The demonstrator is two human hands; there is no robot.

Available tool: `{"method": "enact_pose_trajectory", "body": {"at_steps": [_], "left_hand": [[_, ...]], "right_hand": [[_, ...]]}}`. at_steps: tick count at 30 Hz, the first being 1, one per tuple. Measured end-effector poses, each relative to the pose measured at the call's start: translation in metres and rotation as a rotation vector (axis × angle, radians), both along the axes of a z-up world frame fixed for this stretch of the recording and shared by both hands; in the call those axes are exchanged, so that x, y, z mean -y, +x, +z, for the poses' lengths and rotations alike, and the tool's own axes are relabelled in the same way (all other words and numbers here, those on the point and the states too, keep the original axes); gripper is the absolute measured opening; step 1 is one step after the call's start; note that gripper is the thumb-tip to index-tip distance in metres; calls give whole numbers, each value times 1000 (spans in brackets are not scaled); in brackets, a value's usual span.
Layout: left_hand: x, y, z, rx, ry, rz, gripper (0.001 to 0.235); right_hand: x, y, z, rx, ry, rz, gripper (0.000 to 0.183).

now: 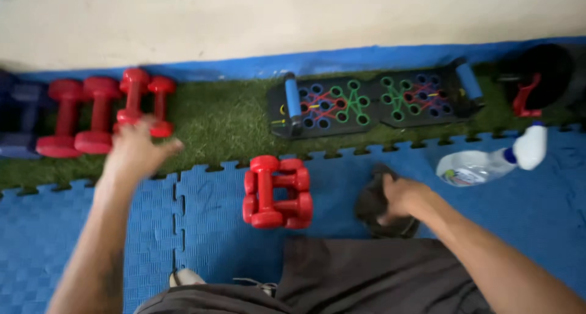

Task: The person sits on a blue gym mat and cleans red dumbbells one by one. They spray a cleaning solution onto a cloth, wipe each dumbbell thoroughly, and place the cleaned items back on the mat. The process is repeated for several dumbbells.

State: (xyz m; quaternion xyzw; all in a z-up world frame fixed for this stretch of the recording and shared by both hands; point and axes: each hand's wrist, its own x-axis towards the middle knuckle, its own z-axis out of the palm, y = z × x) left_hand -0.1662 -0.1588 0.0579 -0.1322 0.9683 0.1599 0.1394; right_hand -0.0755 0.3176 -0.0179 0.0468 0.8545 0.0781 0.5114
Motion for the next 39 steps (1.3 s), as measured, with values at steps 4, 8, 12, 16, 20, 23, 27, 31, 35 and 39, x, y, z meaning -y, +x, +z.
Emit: {"method": "enact_pose_trajectory", "body": {"at_steps": [4, 8, 12, 16, 20, 23, 27, 31, 35, 39], "left_hand": [[64, -71, -76, -204, -34, 101, 93], [102, -100, -118, -245, -73, 176, 87], [114, -102, -118, -380, -182, 23, 54], [68, -58, -52, -388, -45, 146, 52], [36, 1, 9, -386, 39, 148, 49], [-2, 51, 63, -336, 263, 168, 49], [-72, 103, 132, -160, 276, 27, 46], [-119, 145, 142, -249, 421, -89, 41], [-163, 174, 133, -80, 123, -232, 55], [-199, 191, 104, -43, 83, -383, 58]], "right_hand": [[10, -9, -40, -172, 47, 239, 101], [8, -32, -13, -83, -158, -67, 75], [-9, -47, 15, -174, -641, -354, 39], [-32, -37, 32, -293, -1011, -626, 47], [-59, -29, 26, -128, -1803, -822, 34], [-79, -15, 17, -196, -1956, -1068, 16], [-112, -10, 0, -529, -1374, -1506, 33], [-107, 15, 31, -865, -302, -563, 38], [-85, 72, 126, -1021, -887, -991, 20], [-129, 94, 98, -1835, -973, -1095, 14]]}}
